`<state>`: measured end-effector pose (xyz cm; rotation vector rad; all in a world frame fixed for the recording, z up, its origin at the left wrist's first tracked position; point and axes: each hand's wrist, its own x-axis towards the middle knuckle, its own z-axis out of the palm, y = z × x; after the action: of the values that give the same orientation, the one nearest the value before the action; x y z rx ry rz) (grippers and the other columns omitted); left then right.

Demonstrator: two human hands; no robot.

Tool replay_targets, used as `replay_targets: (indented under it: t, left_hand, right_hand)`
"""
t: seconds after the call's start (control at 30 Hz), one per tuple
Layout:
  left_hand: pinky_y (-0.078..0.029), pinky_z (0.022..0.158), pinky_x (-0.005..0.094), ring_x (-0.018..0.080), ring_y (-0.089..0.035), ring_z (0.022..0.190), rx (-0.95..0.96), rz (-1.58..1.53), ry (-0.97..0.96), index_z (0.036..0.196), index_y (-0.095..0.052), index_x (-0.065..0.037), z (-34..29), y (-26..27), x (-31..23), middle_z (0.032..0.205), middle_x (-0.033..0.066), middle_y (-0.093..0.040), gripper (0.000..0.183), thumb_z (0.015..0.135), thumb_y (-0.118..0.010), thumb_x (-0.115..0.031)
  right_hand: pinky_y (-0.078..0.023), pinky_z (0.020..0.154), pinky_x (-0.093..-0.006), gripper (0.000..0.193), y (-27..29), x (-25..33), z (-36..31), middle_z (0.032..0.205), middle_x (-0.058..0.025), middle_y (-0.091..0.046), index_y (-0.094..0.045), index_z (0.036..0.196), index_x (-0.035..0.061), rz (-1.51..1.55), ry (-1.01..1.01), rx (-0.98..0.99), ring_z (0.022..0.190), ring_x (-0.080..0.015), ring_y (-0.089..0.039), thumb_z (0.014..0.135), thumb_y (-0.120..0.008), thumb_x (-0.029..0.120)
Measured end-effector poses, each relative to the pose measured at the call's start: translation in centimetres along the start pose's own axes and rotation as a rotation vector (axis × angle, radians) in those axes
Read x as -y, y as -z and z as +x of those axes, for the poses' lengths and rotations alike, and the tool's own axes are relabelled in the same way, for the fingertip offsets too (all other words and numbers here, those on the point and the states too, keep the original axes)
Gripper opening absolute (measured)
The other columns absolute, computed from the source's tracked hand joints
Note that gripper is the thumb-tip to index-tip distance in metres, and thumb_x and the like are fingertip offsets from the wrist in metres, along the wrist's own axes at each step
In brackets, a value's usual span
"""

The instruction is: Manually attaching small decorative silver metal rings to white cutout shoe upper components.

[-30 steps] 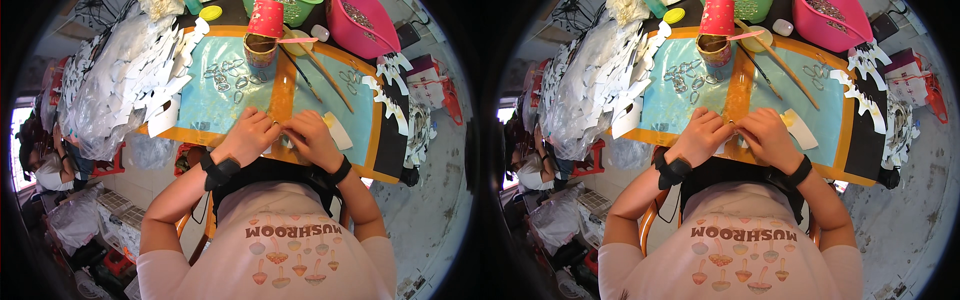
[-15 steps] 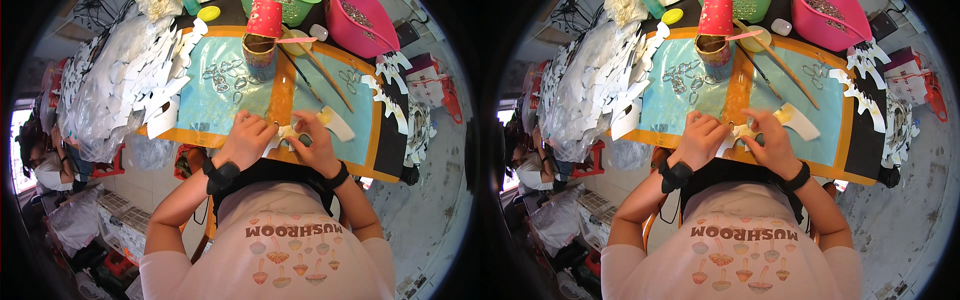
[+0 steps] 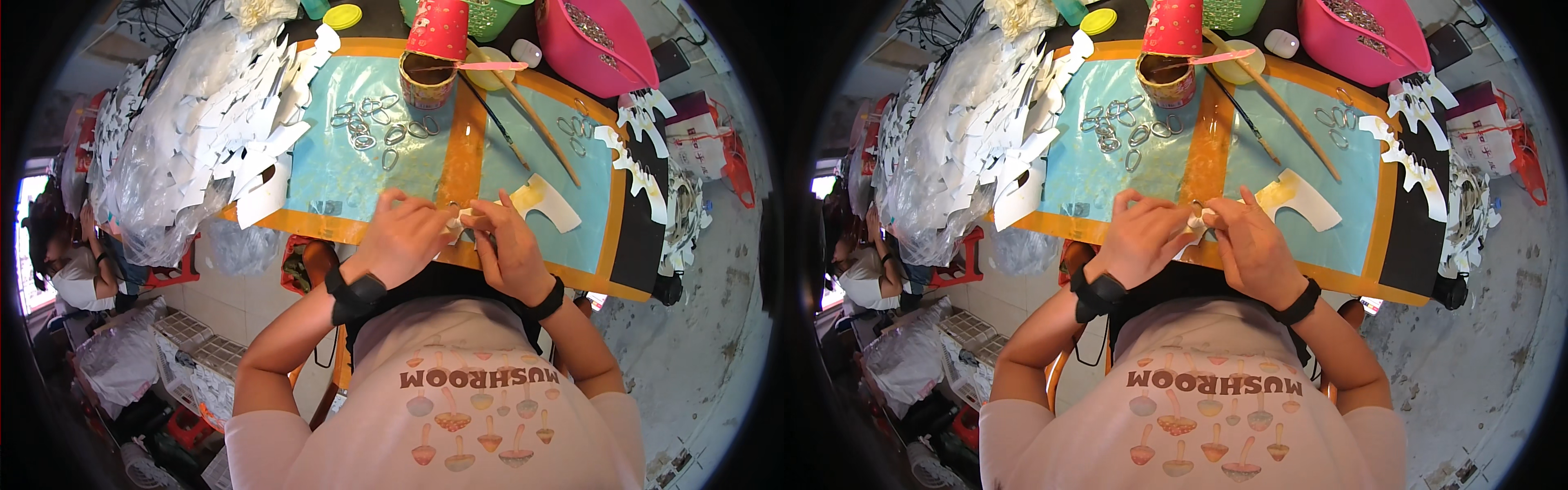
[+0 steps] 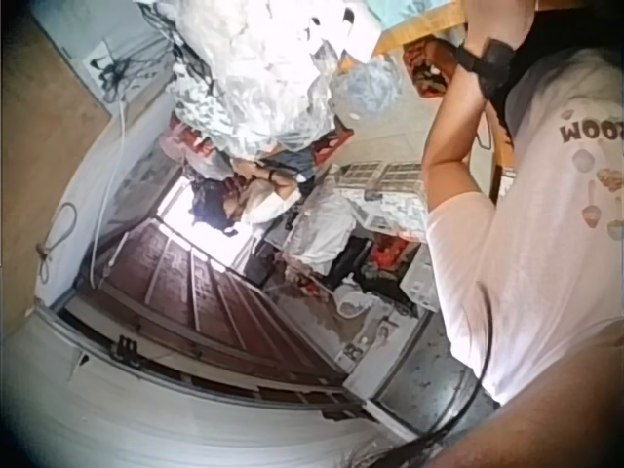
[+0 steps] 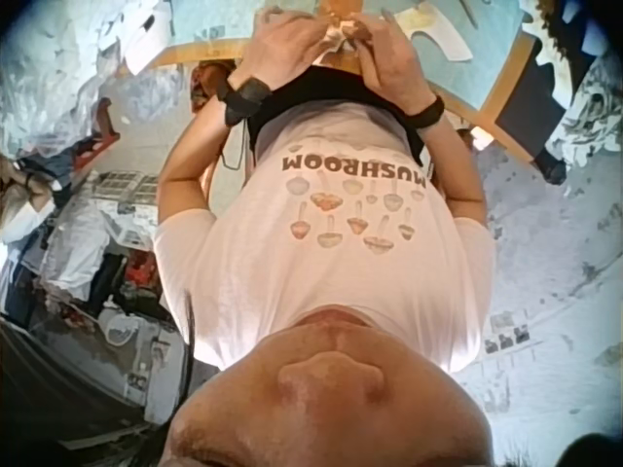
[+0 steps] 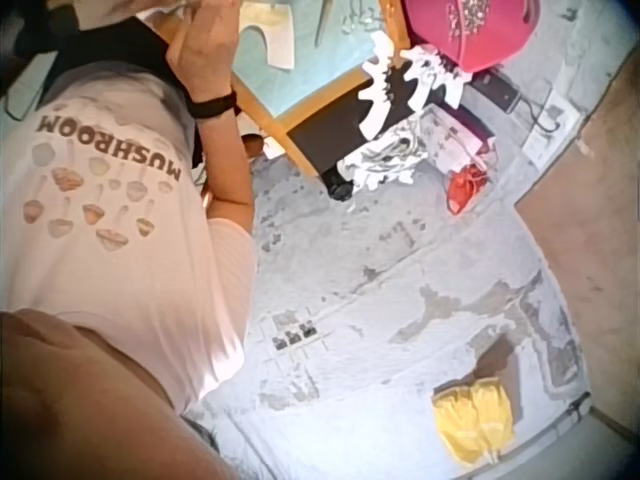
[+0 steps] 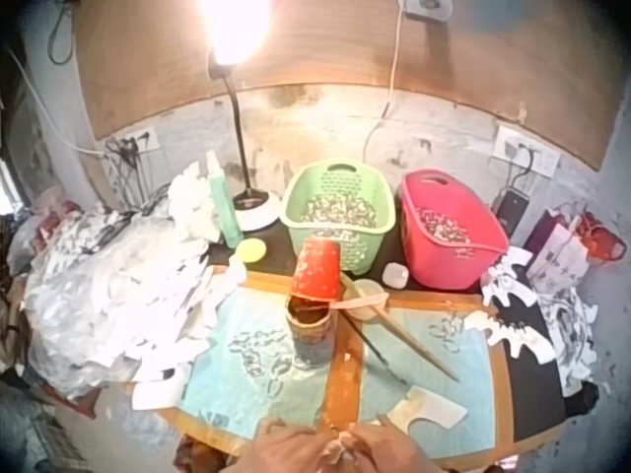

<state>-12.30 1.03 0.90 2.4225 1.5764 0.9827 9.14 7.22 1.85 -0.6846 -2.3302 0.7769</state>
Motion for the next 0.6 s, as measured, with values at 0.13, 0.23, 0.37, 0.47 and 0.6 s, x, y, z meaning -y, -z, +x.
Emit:
replay_targets:
  t: [0.13, 0.23, 0.37, 0.47, 0.6]
  left_hand:
    - [-0.041, 0.090, 0.0374, 0.0247, -0.064, 0.094, -0.020, -0.201, 0.213, 0.111, -0.065, -0.008, -0.2, 0.7, -0.4, 0.103, 0.0041, -0.070, 0.043, 0.074, -0.086, -0.014]
    - [-0.046, 0.086, 0.0375, 0.0262, -0.064, 0.094, -0.109, -0.321, 0.344, 0.108, -0.063, -0.007, 0.0, 0.5, -0.9, 0.103, 0.0076, -0.068, 0.044, 0.071, -0.086, -0.009]
    - [-0.050, 0.079, 0.0385, 0.0283, -0.063, 0.093, -0.183, -0.332, 0.403, 0.103, -0.063, -0.005, 1.2, 1.7, -0.6, 0.102, 0.0096, -0.065, 0.041, 0.070, -0.086, -0.005]
    - [-0.049, 0.077, 0.0379, 0.0273, -0.063, 0.089, -0.047, -0.087, 0.113, 0.101, -0.066, -0.005, 2.0, 2.0, 0.0, 0.098, 0.0086, -0.064, 0.036, 0.070, -0.084, -0.007]
    - [-0.047, 0.074, 0.0354, 0.0240, -0.062, 0.085, 0.122, -0.007, -0.035, 0.098, -0.068, -0.005, 2.0, 1.6, 0.6, 0.095, 0.0071, -0.065, 0.026, 0.074, -0.076, -0.008]
  right_hand:
    - [-0.041, 0.110, -0.0551, 0.041, 0.2, 0.0, 0.0, 0.114, -0.0130, -0.066, -0.054, 0.125, 0.0002, 0.032, -0.064, 0.011, 0.104, -0.0312, -0.067, 0.085, -0.059, -0.008]
    - [-0.040, 0.111, -0.0554, 0.041, 0.2, 0.1, 0.1, 0.112, -0.0128, -0.067, -0.055, 0.125, -0.0002, 0.031, -0.061, 0.002, 0.103, -0.0314, -0.067, 0.085, -0.059, -0.008]
    - [-0.040, 0.111, -0.0560, 0.041, 0.3, 0.3, 0.2, 0.109, -0.0129, -0.067, -0.056, 0.123, 0.0005, 0.025, -0.072, 0.003, 0.104, -0.0319, -0.066, 0.083, -0.059, -0.008]
    - [-0.040, 0.111, -0.0563, 0.044, 0.2, 0.2, 0.4, 0.108, -0.0131, -0.068, -0.058, 0.123, 0.0015, 0.002, -0.041, 0.013, 0.104, -0.0323, -0.065, 0.081, -0.060, -0.009]
    - [-0.039, 0.111, -0.0569, 0.045, 0.2, 0.3, 0.5, 0.106, -0.0132, -0.068, -0.059, 0.122, 0.0020, -0.001, -0.034, 0.013, 0.103, -0.0319, -0.065, 0.078, -0.060, -0.008]
